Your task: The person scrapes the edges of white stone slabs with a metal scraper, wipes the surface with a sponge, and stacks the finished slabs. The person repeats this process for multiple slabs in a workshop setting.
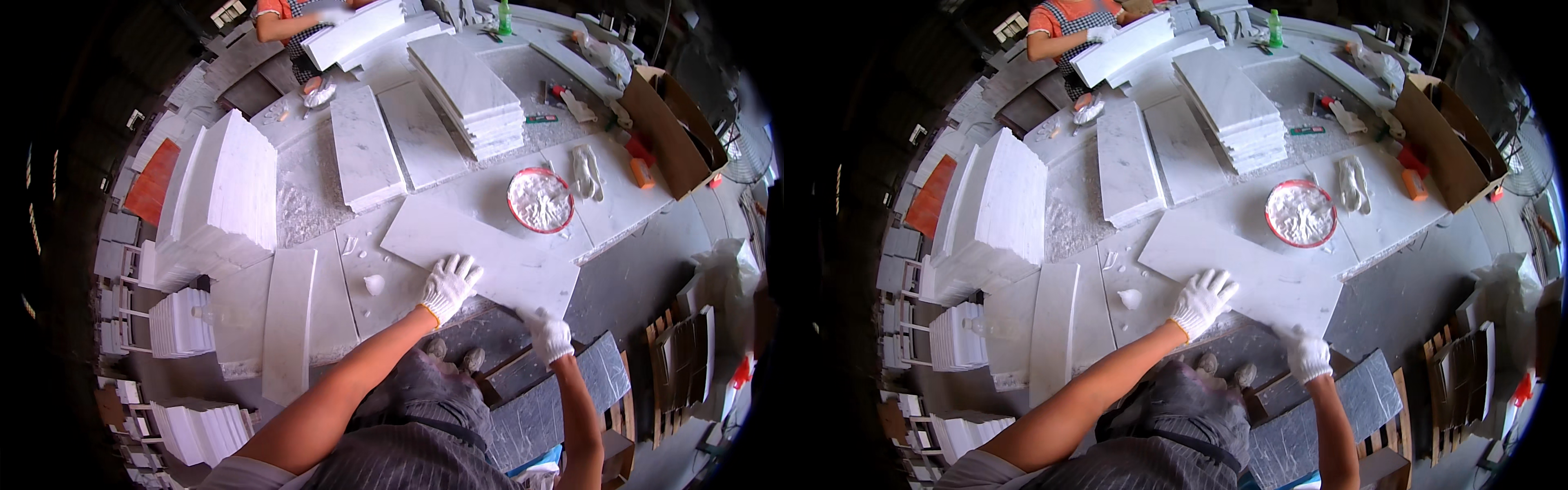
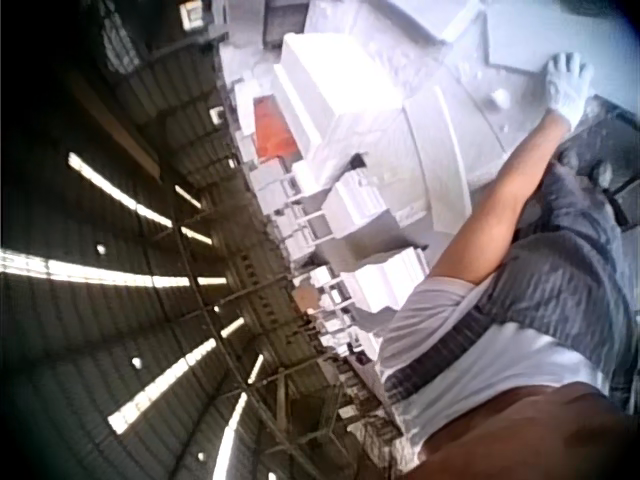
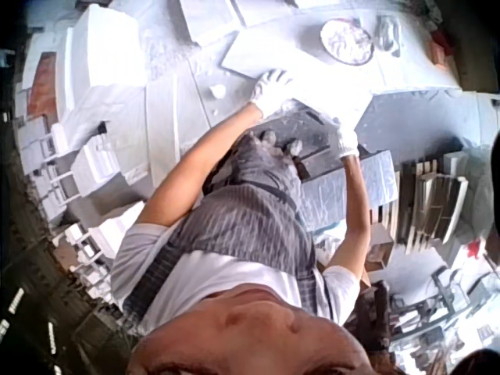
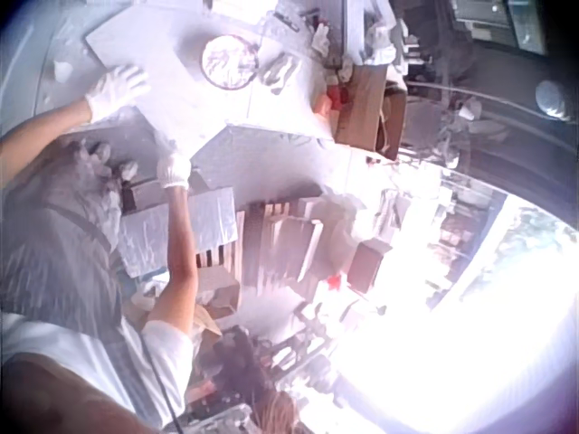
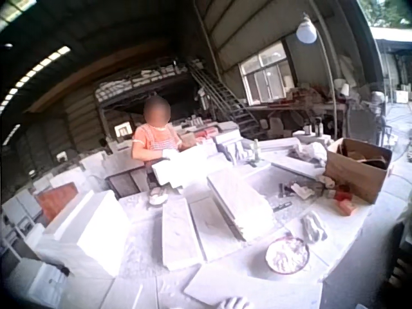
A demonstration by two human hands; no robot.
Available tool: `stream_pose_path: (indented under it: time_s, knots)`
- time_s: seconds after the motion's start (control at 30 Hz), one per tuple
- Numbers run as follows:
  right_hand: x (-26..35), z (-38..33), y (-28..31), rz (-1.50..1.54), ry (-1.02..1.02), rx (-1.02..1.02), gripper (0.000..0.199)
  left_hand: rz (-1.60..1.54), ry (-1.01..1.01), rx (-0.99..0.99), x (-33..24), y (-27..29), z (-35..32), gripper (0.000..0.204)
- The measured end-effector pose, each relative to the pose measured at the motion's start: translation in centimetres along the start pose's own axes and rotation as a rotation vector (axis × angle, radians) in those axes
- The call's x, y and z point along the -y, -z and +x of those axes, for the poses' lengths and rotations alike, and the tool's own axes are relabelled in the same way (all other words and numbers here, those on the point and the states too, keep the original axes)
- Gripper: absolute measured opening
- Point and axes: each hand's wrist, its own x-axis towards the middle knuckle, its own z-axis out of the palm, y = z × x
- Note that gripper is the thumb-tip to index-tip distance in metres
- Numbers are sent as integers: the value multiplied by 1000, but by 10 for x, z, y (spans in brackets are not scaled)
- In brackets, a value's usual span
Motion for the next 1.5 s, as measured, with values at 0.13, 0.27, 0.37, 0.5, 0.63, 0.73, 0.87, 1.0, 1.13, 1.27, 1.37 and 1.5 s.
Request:
stream_pose_path:
  time_s: [0.13, 0.27, 0.37, 0.5, 0.63, 0.73, 0.87, 1.0, 1.13, 1.27, 1.37, 1.5]
  knots:
    - [14, -25, -4, 185, -90, 22, 36, -24, 2, -14, -2, 11, 2, 49]
    - [23, -36, -41, 729, -299, -383, 40, -36, -9, -28, 0, 12, 0, 48]
    - [71, -35, -34, 1093, -584, -434, 45, -57, -6, -37, 0, 8, 0, 45]
    - [94, -36, -49, 1155, -548, -445, 55, -241, -9, 53, 5, 29, 0, 50]
    - [106, -40, -34, 1102, -505, -410, 54, -1381, 268, 110, -9, 9, -25, 68]
    - [97, -48, -39, 933, -355, -316, 53, -1633, 465, 396, -24, 32, -46, 75]
    - [105, -49, -47, 719, -238, -198, 55, -1650, 520, 473, -37, 57, -59, 49]
    - [120, -40, -61, 732, -215, -189, 57, -1602, 474, 469, -19, 53, -68, 34]
    - [132, -36, -61, 662, -235, -154, 58, -1640, 410, 563, -2, 59, -80, 32]
    - [138, -37, -57, 612, -273, -117, 55, -1573, 351, 532, 5, 80, -91, 32]
    - [153, -35, -50, 712, -317, -28, 49, -1511, 383, 584, 11, 82, -101, 28]
    - [154, -36, -66, 771, -358, 92, 38, -1456, 304, 615, 20, 79, -110, 32]
